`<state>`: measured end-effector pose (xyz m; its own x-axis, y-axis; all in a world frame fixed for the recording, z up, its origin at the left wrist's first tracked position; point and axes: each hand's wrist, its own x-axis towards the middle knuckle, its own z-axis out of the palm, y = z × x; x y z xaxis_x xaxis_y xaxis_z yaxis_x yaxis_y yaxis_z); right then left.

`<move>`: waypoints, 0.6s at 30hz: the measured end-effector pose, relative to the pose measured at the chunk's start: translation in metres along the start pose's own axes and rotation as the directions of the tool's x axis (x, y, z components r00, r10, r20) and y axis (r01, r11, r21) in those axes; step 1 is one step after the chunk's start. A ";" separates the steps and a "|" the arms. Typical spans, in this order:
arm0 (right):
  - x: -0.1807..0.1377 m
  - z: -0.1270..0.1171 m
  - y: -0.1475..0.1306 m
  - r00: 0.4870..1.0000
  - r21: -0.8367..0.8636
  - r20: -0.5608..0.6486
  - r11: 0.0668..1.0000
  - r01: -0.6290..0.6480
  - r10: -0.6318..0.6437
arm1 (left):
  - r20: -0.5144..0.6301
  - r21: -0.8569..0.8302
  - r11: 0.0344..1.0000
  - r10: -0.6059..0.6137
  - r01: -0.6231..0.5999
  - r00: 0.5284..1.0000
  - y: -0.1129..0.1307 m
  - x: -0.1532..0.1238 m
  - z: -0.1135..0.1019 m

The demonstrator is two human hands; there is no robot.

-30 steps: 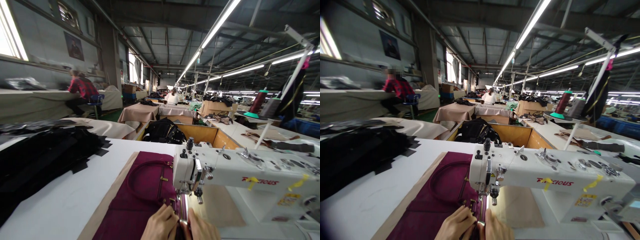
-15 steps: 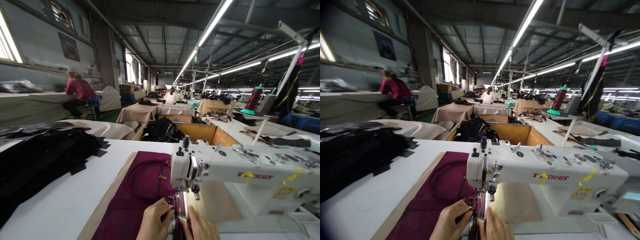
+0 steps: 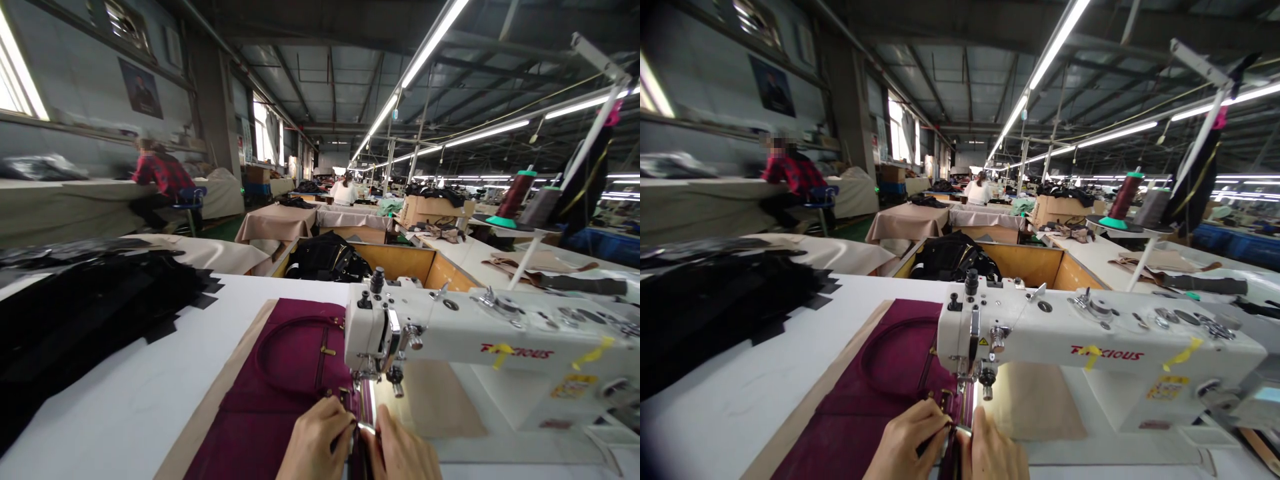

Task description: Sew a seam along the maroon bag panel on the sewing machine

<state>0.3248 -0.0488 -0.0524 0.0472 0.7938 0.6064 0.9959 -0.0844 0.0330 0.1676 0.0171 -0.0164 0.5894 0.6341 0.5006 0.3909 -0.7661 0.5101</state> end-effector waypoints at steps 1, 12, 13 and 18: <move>0.000 -0.001 0.000 1.000 -0.005 0.004 1.000 0.014 -0.014 | -0.009 0.025 0.999 0.046 -0.045 0.999 0.000 0.000 0.000; 0.004 -0.005 0.007 0.995 0.061 0.049 0.995 0.085 -0.088 | -0.006 -0.111 0.989 -0.099 0.098 0.995 0.002 0.005 -0.004; 0.005 -0.005 0.008 0.994 0.069 0.042 0.993 0.100 -0.103 | -0.004 -0.133 0.982 -0.135 0.133 0.991 0.002 0.007 -0.005; 0.008 -0.007 0.012 0.990 0.110 -0.014 0.983 0.144 -0.144 | 0.010 -0.181 0.954 -0.242 0.240 0.970 0.002 0.012 -0.009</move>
<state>0.3369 -0.0475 -0.0411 -0.0973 0.7891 0.6065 0.9947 0.0974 0.0329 0.1694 0.0238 -0.0029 0.4839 0.7997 0.3553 0.3861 -0.5595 0.7334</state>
